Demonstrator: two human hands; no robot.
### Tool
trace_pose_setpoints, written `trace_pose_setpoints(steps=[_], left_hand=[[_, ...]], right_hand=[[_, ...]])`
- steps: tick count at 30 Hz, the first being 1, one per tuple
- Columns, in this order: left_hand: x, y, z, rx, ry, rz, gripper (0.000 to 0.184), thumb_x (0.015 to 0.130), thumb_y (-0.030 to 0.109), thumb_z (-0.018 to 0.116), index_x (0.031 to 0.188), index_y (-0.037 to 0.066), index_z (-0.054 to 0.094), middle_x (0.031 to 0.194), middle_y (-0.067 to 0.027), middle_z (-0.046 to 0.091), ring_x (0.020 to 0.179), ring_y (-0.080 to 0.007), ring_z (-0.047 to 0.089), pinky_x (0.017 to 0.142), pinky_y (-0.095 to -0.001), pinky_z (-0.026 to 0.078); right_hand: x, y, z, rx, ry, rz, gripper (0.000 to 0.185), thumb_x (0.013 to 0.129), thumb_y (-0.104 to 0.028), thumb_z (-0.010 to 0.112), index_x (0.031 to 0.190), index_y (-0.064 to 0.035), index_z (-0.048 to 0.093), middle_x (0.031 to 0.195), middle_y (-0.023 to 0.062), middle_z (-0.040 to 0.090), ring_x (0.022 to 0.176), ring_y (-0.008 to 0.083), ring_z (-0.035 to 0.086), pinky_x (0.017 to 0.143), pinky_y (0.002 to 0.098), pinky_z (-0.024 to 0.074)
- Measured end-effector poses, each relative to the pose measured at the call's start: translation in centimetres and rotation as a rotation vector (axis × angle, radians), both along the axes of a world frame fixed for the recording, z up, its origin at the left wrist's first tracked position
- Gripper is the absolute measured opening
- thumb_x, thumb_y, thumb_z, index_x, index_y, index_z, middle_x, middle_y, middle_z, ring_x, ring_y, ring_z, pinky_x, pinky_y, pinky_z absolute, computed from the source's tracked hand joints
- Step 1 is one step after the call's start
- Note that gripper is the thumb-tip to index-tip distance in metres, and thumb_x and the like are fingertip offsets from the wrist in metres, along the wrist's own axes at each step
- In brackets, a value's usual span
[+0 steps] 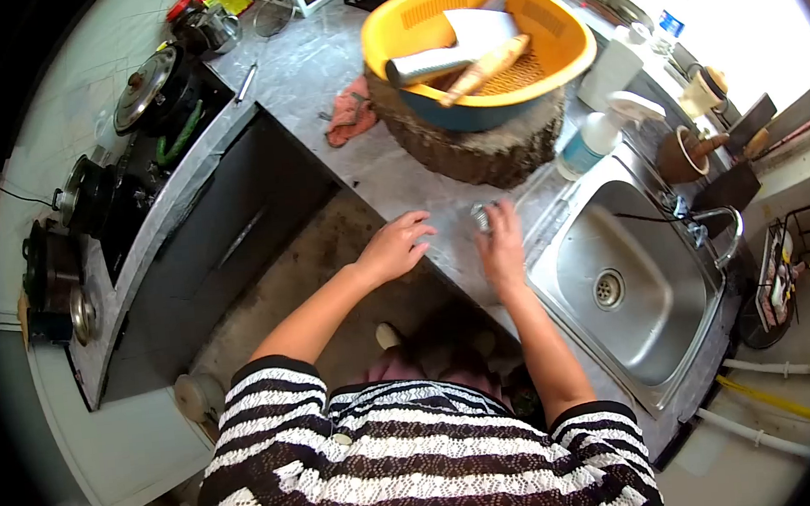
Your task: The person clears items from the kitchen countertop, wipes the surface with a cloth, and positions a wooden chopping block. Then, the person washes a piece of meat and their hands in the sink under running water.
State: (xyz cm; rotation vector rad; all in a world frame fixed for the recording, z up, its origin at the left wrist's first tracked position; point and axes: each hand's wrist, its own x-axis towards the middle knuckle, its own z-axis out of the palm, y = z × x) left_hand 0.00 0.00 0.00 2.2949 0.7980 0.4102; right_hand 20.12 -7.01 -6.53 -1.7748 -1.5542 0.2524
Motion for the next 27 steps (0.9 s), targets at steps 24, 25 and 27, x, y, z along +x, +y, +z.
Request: trace_pose_setpoints(steps=[24, 25, 27], left_hand=[[-12.4, 19.9, -0.4, 0.193, -0.019, 0.263, 0.049, 0.070, 0.010, 0.061, 0.116, 0.007, 0.043, 0.123, -0.0176, 0.038, 0.111, -0.0333, 0.039, 0.091, -0.0366, 0.035], [-10.7, 21.1, -0.9, 0.205, -0.035, 0.246, 0.052, 0.070, 0.011, 0.061, 0.117, 0.005, 0.041, 0.124, -0.0178, 0.036, 0.111, -0.0341, 0.038, 0.093, -0.0374, 0.033], [-8.0, 23.0, -1.6, 0.390, -0.112, 0.190, 0.054, 0.070, 0.012, 0.061, 0.119, 0.003, 0.039, 0.124, -0.0182, 0.036, 0.112, -0.0346, 0.038, 0.093, -0.0377, 0.033]], right_hand=[[-10.7, 7.3, 0.2, -0.088, -0.193, -0.051, 0.044, 0.072, -0.002, 0.044, 0.116, -0.0045, 0.047, 0.127, 0.0225, 0.034, 0.117, 0.0384, 0.032, 0.098, 0.0414, 0.0262], [-11.7, 7.9, 0.1, -0.062, -0.209, -0.103, 0.046, 0.072, -0.003, 0.045, 0.118, -0.0048, 0.046, 0.128, 0.0237, 0.032, 0.117, 0.0406, 0.030, 0.099, 0.0421, 0.0256], [-12.2, 7.9, 0.2, -0.075, -0.203, -0.140, 0.050, 0.069, -0.001, 0.048, 0.119, -0.0053, 0.044, 0.129, 0.0247, 0.029, 0.117, 0.0426, 0.029, 0.098, 0.0429, 0.0258]])
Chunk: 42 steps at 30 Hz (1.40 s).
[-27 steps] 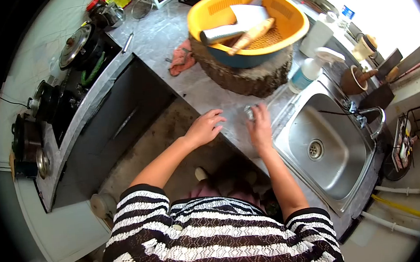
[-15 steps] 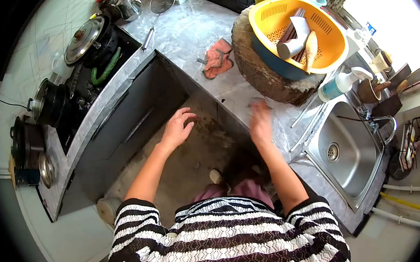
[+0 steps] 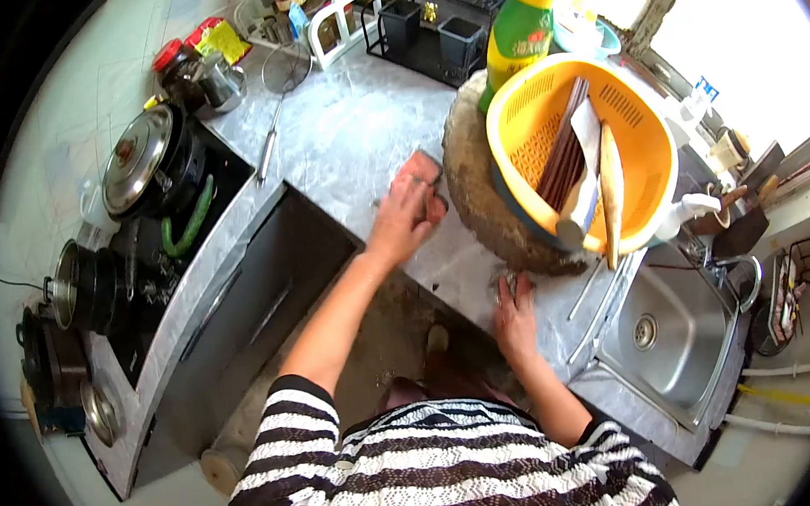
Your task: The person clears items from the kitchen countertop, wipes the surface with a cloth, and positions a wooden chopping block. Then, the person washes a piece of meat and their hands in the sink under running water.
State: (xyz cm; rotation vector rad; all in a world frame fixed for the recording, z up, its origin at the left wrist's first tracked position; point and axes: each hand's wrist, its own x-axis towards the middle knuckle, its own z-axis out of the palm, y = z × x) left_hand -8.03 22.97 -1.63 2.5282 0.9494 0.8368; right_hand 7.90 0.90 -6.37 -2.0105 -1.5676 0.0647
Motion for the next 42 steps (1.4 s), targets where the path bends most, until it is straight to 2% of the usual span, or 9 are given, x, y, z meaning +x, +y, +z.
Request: trace_pose_setpoints(steps=[8, 16, 18, 20, 22, 25, 32, 37, 42], left_hand=[[-1.3, 5.2, -6.1, -0.094, 0.176, -0.186, 0.042, 0.076, 0.004, 0.052, 0.117, 0.003, 0.043, 0.128, -0.0116, 0.037, 0.116, -0.0268, 0.038, 0.096, -0.0359, 0.030], [-3.4, 19.3, -7.4, -0.084, 0.015, 0.149, 0.063, 0.073, 0.007, 0.057, 0.126, -0.004, 0.026, 0.131, -0.0229, 0.025, 0.122, -0.0342, 0.026, 0.100, -0.0362, 0.024], [-2.2, 24.4, -8.3, -0.138, -0.075, 0.268, 0.061, 0.074, 0.007, 0.056, 0.125, -0.006, 0.026, 0.132, -0.0234, 0.024, 0.122, -0.0351, 0.024, 0.100, -0.0358, 0.023], [0.2, 29.0, -9.0, -0.025, -0.088, 0.313, 0.041, 0.077, 0.011, 0.050, 0.114, -0.005, 0.039, 0.118, -0.0235, 0.040, 0.109, -0.0352, 0.040, 0.091, -0.0381, 0.033], [3.0, 31.2, -9.6, 0.104, -0.082, 0.192, 0.026, 0.081, 0.015, 0.047, 0.100, -0.003, 0.045, 0.106, -0.0210, 0.046, 0.098, -0.0331, 0.047, 0.083, -0.0382, 0.037], [7.6, 28.9, -7.9, -0.616, -0.105, -0.185, 0.032, 0.081, 0.012, 0.047, 0.110, -0.002, 0.047, 0.114, -0.0215, 0.046, 0.108, -0.0335, 0.043, 0.091, -0.0373, 0.035], [8.3, 22.8, -4.8, -0.004, -0.044, -0.656, 0.039, 0.081, 0.016, 0.053, 0.117, 0.005, 0.044, 0.126, -0.0173, 0.038, 0.117, -0.0320, 0.035, 0.096, -0.0438, 0.029], [8.9, 21.0, -3.2, -0.129, 0.040, -0.552, 0.038, 0.080, 0.015, 0.050, 0.115, 0.001, 0.044, 0.123, -0.0194, 0.039, 0.113, -0.0329, 0.039, 0.094, -0.0396, 0.032], [1.2, 16.5, -1.9, -0.268, 0.292, -0.963, 0.042, 0.083, 0.021, 0.046, 0.120, 0.001, 0.041, 0.125, -0.0155, 0.039, 0.118, -0.0276, 0.035, 0.097, -0.0391, 0.027]], right_hand=[[1.5, -0.7, 1.4, -0.058, 0.058, 0.040, 0.051, 0.059, 0.006, 0.050, 0.108, -0.0097, 0.054, 0.111, 0.0183, 0.042, 0.103, 0.0361, 0.042, 0.087, 0.0407, 0.0371], [-0.9, 1.8, 0.2, 0.039, -0.026, -0.163, 0.049, 0.059, 0.006, 0.048, 0.105, -0.0084, 0.056, 0.110, 0.0172, 0.043, 0.103, 0.0340, 0.042, 0.087, 0.0397, 0.0367], [-2.4, 3.1, 0.9, 0.053, 0.448, -0.329, 0.046, 0.060, 0.006, 0.047, 0.103, -0.0071, 0.057, 0.110, 0.0171, 0.043, 0.104, 0.0341, 0.042, 0.089, 0.0394, 0.0357], [-3.2, 3.1, 0.7, 0.006, 0.429, -0.421, 0.046, 0.060, 0.006, 0.047, 0.103, -0.0064, 0.056, 0.111, 0.0171, 0.043, 0.104, 0.0343, 0.041, 0.089, 0.0393, 0.0350], [-3.9, 3.3, 0.6, -0.028, 0.401, -0.513, 0.046, 0.060, 0.006, 0.046, 0.104, -0.0060, 0.056, 0.111, 0.0171, 0.043, 0.104, 0.0344, 0.041, 0.090, 0.0392, 0.0345], [-5.7, 4.5, 1.3, -0.032, 0.114, -0.546, 0.047, 0.060, 0.006, 0.046, 0.105, -0.0055, 0.055, 0.112, 0.0172, 0.043, 0.104, 0.0345, 0.041, 0.090, 0.0391, 0.0341], [-6.1, 4.7, 1.1, -0.112, 0.140, -0.652, 0.045, 0.062, 0.004, 0.048, 0.105, -0.0052, 0.055, 0.113, 0.0181, 0.042, 0.104, 0.0343, 0.041, 0.089, 0.0391, 0.0345], [-7.7, 6.1, 0.5, -0.168, -0.054, -0.472, 0.048, 0.060, 0.003, 0.050, 0.107, -0.0088, 0.055, 0.113, 0.0171, 0.042, 0.104, 0.0329, 0.041, 0.088, 0.0386, 0.0362], [-9.3, 11.6, 1.6, -0.071, 0.098, -0.261, 0.050, 0.058, 0.002, 0.052, 0.107, -0.0107, 0.056, 0.114, 0.0154, 0.043, 0.103, 0.0320, 0.043, 0.088, 0.0375, 0.0368]])
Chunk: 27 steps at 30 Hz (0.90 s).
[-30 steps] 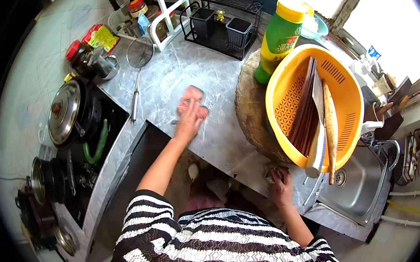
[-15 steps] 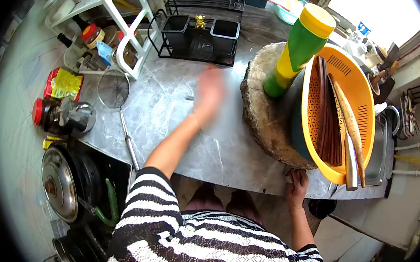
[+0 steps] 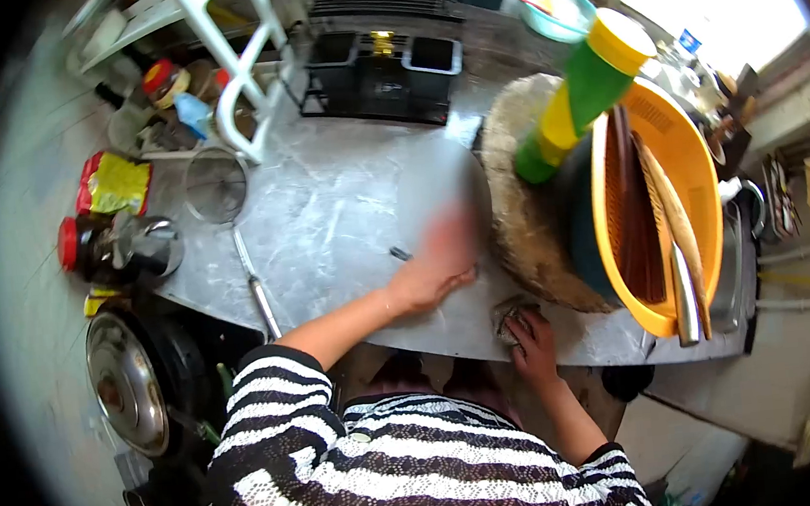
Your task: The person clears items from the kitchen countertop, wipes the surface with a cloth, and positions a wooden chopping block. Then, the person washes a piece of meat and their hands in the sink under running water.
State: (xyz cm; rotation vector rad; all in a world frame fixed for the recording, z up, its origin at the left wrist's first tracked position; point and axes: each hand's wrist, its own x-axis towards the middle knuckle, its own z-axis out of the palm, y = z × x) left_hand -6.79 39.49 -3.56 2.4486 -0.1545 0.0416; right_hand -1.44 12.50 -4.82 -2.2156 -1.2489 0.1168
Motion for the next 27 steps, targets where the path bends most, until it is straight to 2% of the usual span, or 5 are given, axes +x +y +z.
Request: trace_pose_setpoints(steps=[5, 8, 12, 21, 27], left_hand=[[-1.0, 4.9, -6.1, -0.023, -0.087, 0.160, 0.046, 0.080, 0.018, 0.046, 0.122, 0.002, 0.037, 0.127, -0.0174, 0.035, 0.119, -0.0263, 0.033, 0.098, -0.0374, 0.025], [0.2, 10.9, -4.5, 0.546, -0.022, 0.659, 0.045, 0.076, 0.014, 0.048, 0.117, -0.003, 0.039, 0.122, -0.0224, 0.038, 0.115, -0.0306, 0.036, 0.097, -0.0403, 0.025], [0.3, 19.3, -7.7, 0.363, -0.188, 1.029, 0.049, 0.080, 0.020, 0.047, 0.121, -0.004, 0.035, 0.129, -0.0206, 0.031, 0.121, -0.0327, 0.028, 0.099, -0.0438, 0.022], [-1.2, 6.4, -5.7, 0.104, -0.288, 0.384, 0.034, 0.080, 0.010, 0.050, 0.114, 0.005, 0.050, 0.122, -0.0110, 0.045, 0.117, -0.0244, 0.038, 0.098, -0.0394, 0.029], [-2.7, 4.3, -3.0, -0.186, -0.258, 0.499, 0.020, 0.068, -0.001, 0.060, 0.086, 0.006, 0.063, 0.100, -0.0131, 0.059, 0.100, -0.0255, 0.053, 0.088, -0.0338, 0.040]], right_hand=[[0.4, 3.6, 0.1, -0.016, 0.073, 0.166, 0.056, 0.059, -0.001, 0.057, 0.114, -0.0156, 0.052, 0.118, 0.0139, 0.043, 0.104, 0.0330, 0.042, 0.089, 0.0405, 0.0344], [0.4, 4.4, -0.2, 0.010, 0.109, 0.156, 0.056, 0.060, -0.002, 0.058, 0.114, -0.0160, 0.051, 0.119, 0.0123, 0.043, 0.104, 0.0317, 0.043, 0.089, 0.0407, 0.0343], [0.4, 5.7, 0.7, -0.007, 0.058, 0.092, 0.052, 0.059, 0.000, 0.057, 0.109, -0.0140, 0.055, 0.116, 0.0127, 0.046, 0.100, 0.0314, 0.047, 0.087, 0.0369, 0.0379], [2.5, 12.8, -1.9, 0.145, -0.002, 0.149, 0.054, 0.062, 0.005, 0.053, 0.113, -0.0136, 0.051, 0.120, 0.0114, 0.042, 0.107, 0.0306, 0.042, 0.091, 0.0368, 0.0359], [2.8, 11.8, -1.1, 0.035, -0.019, 0.140, 0.050, 0.069, -0.002, 0.054, 0.117, -0.0117, 0.046, 0.126, 0.0123, 0.037, 0.116, 0.0304, 0.036, 0.095, 0.0378, 0.0319]])
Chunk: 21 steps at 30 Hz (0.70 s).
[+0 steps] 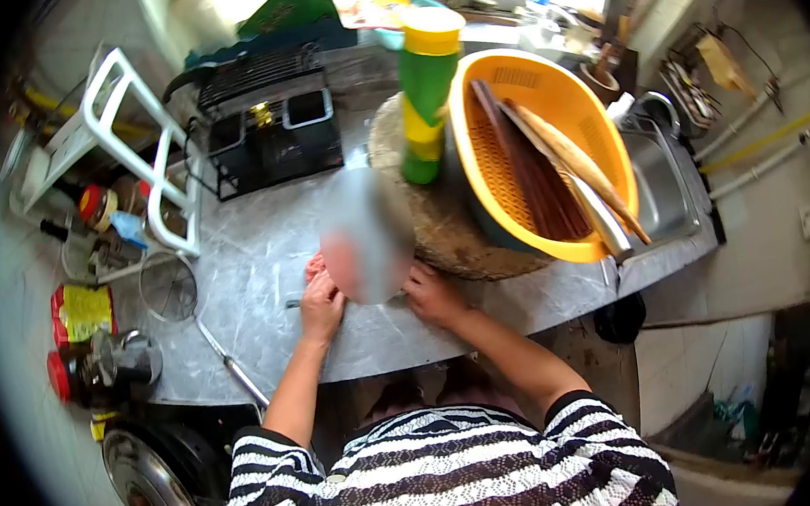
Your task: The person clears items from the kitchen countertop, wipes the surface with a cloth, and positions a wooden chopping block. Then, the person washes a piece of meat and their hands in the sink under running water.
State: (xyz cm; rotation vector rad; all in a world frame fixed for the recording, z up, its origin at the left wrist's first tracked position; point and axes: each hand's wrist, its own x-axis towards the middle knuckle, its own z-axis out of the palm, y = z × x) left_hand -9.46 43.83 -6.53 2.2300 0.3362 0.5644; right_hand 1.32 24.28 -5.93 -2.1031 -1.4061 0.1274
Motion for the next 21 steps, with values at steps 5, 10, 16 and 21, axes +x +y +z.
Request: trace_pose_setpoints(steps=[5, 10, 16, 21], left_hand=[[0.2, 0.0, 2.5, -0.013, 0.103, -0.023, 0.022, 0.065, 0.006, 0.065, 0.086, 0.004, 0.062, 0.098, -0.0132, 0.059, 0.094, -0.0263, 0.055, 0.085, -0.0336, 0.041], [0.6, 0.8, 3.2, 0.098, -0.014, -0.080, 0.024, 0.064, 0.012, 0.068, 0.085, 0.002, 0.062, 0.105, -0.0136, 0.055, 0.091, -0.0243, 0.056, 0.082, -0.0320, 0.043], [3.2, 0.0, 10.7, -0.240, -0.058, -0.063, 0.007, 0.070, 0.005, 0.064, 0.074, 0.000, 0.060, 0.097, -0.0114, 0.056, 0.080, -0.0137, 0.057, 0.069, -0.0246, 0.048], [6.5, -4.7, 19.6, -0.359, -0.225, -0.166, 0.011, 0.073, 0.007, 0.063, 0.080, 0.000, 0.060, 0.099, -0.0114, 0.056, 0.079, -0.0132, 0.058, 0.070, -0.0239, 0.047]], right_hand=[[-2.0, -2.2, 3.9, 0.081, 0.028, -0.018, 0.055, 0.070, -0.014, 0.061, 0.120, -0.0104, 0.041, 0.130, 0.0135, 0.031, 0.120, 0.0319, 0.028, 0.099, 0.0384, 0.0269], [-1.7, -10.0, 6.3, -0.002, 0.241, -0.213, 0.035, 0.072, -0.017, 0.061, 0.106, -0.0118, 0.055, 0.108, 0.0124, 0.053, 0.096, 0.0266, 0.053, 0.080, 0.0352, 0.0434], [5.1, -22.0, 17.1, -0.056, 0.469, -0.648, 0.012, 0.075, -0.010, 0.057, 0.082, -0.0024, 0.062, 0.067, 0.0072, 0.060, 0.060, 0.0119, 0.053, 0.059, 0.0275, 0.0443], [11.1, -20.4, 25.6, 0.477, 0.395, -0.487, 0.022, 0.075, -0.009, 0.057, 0.096, -0.0007, 0.056, 0.083, 0.0056, 0.058, 0.075, 0.0088, 0.053, 0.069, 0.0241, 0.0432]])
